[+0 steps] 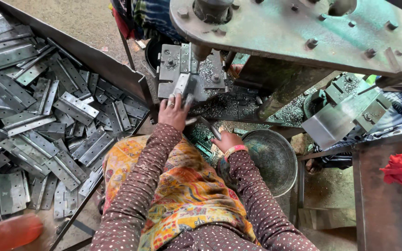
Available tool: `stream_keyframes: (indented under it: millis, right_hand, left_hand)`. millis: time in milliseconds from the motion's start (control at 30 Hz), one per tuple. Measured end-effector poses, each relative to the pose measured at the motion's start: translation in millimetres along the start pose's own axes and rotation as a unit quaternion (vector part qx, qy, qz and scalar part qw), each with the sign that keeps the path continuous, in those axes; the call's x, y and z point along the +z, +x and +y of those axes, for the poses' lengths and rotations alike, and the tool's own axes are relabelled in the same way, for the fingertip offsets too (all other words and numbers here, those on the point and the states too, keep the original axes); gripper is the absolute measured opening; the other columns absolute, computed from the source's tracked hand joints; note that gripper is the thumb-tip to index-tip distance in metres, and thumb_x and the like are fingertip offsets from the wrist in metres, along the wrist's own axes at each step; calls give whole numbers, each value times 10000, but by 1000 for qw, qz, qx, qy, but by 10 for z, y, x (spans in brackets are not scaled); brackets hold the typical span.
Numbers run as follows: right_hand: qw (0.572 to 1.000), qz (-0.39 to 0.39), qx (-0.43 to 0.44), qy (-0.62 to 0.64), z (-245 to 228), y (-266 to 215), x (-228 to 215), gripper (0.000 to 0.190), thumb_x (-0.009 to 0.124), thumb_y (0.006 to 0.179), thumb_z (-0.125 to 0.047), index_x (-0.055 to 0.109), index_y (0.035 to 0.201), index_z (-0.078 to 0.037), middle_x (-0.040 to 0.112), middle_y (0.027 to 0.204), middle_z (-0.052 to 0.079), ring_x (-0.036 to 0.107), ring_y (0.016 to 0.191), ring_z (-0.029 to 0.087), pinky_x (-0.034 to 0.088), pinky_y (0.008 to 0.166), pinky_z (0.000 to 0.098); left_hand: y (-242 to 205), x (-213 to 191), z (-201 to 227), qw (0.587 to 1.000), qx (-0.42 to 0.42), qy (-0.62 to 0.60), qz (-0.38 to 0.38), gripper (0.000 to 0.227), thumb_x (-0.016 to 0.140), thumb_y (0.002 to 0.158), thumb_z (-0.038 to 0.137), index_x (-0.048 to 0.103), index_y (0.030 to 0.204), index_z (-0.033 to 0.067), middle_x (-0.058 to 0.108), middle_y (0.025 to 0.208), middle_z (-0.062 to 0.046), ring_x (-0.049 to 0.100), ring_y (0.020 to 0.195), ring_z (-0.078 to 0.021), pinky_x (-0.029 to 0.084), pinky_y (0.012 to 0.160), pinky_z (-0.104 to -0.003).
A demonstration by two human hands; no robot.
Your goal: The person operates a metalworking machine, repeatedly placing metal pieces into a mold and using a tool to assist the process. They handle the metal pieces with their hands, moving them between the machine and a nearby pile.
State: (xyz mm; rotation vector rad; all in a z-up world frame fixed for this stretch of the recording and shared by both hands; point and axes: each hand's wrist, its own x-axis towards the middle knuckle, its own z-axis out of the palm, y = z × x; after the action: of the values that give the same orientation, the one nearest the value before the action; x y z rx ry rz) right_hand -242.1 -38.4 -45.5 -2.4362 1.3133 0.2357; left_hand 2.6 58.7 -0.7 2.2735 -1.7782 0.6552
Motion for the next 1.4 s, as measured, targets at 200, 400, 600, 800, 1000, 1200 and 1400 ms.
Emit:
stream_keyframes:
  millis: [200, 400, 600, 800, 1000, 1200, 1400]
  right_hand:
    - [994, -96, 35, 25, -92, 90, -110, 500, 652, 923, -530, 649, 1060, -49, 741, 868, 139, 712, 733, 295, 564, 694, 449]
    - [989, -137, 50, 5, -341, 174, -598, 533, 652, 929, -541, 693, 1110, -42, 739, 905, 121, 714, 746, 268, 570, 715, 425]
    - [991, -129, 40, -12, -424, 84, -719, 535, 640, 930, -556, 710, 1118, -61, 746, 919, 124, 713, 788, 273, 554, 765, 444]
    - [993, -117, 28, -15, -428, 65, -726, 539, 642, 922, -558, 701, 1117, -58, 749, 959, 137, 721, 836, 292, 553, 794, 444]
    - [991, -124, 29, -33, -414, 106, -692, 543, 658, 917, -556, 688, 1110, -49, 745, 951, 148, 725, 829, 296, 564, 793, 444]
    - [991, -121, 45, -24, -284, 135, -469, 522, 632, 937, -530, 684, 1132, -48, 739, 907, 136, 717, 763, 279, 599, 730, 428]
    - [992, -112, 52, -36, -260, -104, -241, 468, 588, 1002, -458, 639, 1182, -29, 704, 846, 107, 680, 671, 234, 598, 656, 399]
  left_hand:
    - [218, -236, 166, 984, -82, -30, -153, 777, 405, 914, 703, 598, 1350, 89, 407, 1564, -148, 456, 1373, -303, 239, 1106, -489]
    - [267, -172, 368, 968, -76, -69, -228, 541, 355, 1078, 495, 663, 1277, 97, 424, 1592, -113, 377, 1479, -271, 6, 1241, -559]
    - [607, -23, 214, 955, -70, -76, -279, 415, 401, 1052, 322, 654, 1282, 87, 391, 1604, -91, 525, 1339, -263, -76, 1220, -585]
    - [597, 7, 208, 951, -64, -69, -294, 401, 366, 1093, 275, 692, 1230, 86, 371, 1638, -104, 534, 1362, -279, -94, 1230, -584]
    - [687, 100, 169, 968, -52, -38, -241, 456, 376, 1027, 291, 636, 1299, 34, 404, 1547, -168, 421, 1410, -336, -91, 1177, -577]
    - [712, 112, 180, 955, -42, -36, -293, 439, 364, 1038, 262, 656, 1278, 38, 371, 1586, -168, 420, 1428, -341, -69, 1199, -578]
    - [763, 336, 167, 967, -41, -34, -250, 439, 362, 1063, 228, 673, 1266, -5, 460, 1548, -197, 593, 1279, -312, -41, 1236, -558]
